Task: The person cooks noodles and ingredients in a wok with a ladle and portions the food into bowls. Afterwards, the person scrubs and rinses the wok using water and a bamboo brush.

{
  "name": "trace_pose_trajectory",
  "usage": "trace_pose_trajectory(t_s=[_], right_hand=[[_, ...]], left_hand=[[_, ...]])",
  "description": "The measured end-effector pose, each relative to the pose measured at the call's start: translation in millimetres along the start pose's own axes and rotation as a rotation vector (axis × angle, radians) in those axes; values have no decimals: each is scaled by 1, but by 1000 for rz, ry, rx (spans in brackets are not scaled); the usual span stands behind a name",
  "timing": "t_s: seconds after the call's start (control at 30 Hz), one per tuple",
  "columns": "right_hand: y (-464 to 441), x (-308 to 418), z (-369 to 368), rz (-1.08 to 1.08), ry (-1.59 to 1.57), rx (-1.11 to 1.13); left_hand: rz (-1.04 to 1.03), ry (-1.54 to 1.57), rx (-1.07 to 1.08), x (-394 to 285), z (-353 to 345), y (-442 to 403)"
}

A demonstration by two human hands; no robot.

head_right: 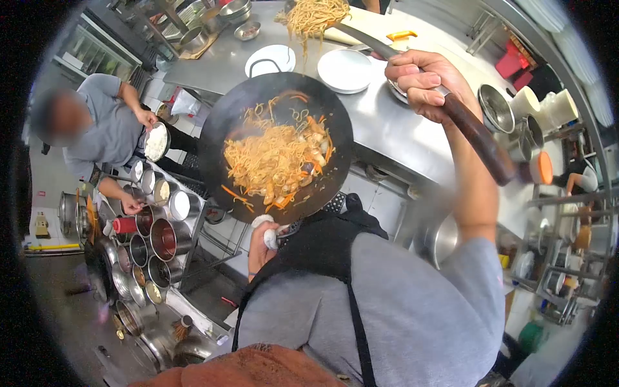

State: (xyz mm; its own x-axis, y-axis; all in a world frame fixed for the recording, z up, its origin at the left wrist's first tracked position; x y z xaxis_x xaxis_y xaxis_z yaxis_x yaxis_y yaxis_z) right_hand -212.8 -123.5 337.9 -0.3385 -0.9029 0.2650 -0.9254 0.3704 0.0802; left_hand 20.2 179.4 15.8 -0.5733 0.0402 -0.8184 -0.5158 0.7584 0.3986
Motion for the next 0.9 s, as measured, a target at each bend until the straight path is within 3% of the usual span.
trace_pose_trajectory(t_s=[0.17,0.27,0.3,0.4,0.5,0.63,0.9], right_hand=[[-27,76,16,47,301,-78],[-54,103,56,162,555,-287],[-68,110,72,96,642,-248],[-91,126,120,134,824,-473],[-114,134,158,-18,1072,-421],[-121,134,182,63,1281,-440],[-133,129,191,300,1852,-414]], left_hand=[[117,64,-160,1,-21,22],[135,101,-220,3,-38,29],[134,84,-252,1,-45,28],[118,68,-345,10,-58,31],[81,84,-403,5,-73,41],[110,179,-549,0,-101,46],[176,190,-507,2,-74,39]])
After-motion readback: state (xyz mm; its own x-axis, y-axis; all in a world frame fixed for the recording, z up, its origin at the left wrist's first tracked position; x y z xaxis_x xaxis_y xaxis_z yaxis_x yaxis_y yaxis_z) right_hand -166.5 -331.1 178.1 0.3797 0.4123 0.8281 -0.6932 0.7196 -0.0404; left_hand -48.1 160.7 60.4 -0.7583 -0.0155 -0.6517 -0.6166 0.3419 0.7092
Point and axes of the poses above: each hand's wrist, its own y-axis away from the middle knuckle, its own z-axis out of the back of the hand, x = y × z, the point moved 4 cm from there along -y, towards the middle knuckle, and after that the axes turned 14 degrees about -y, right-handed, at the moved point
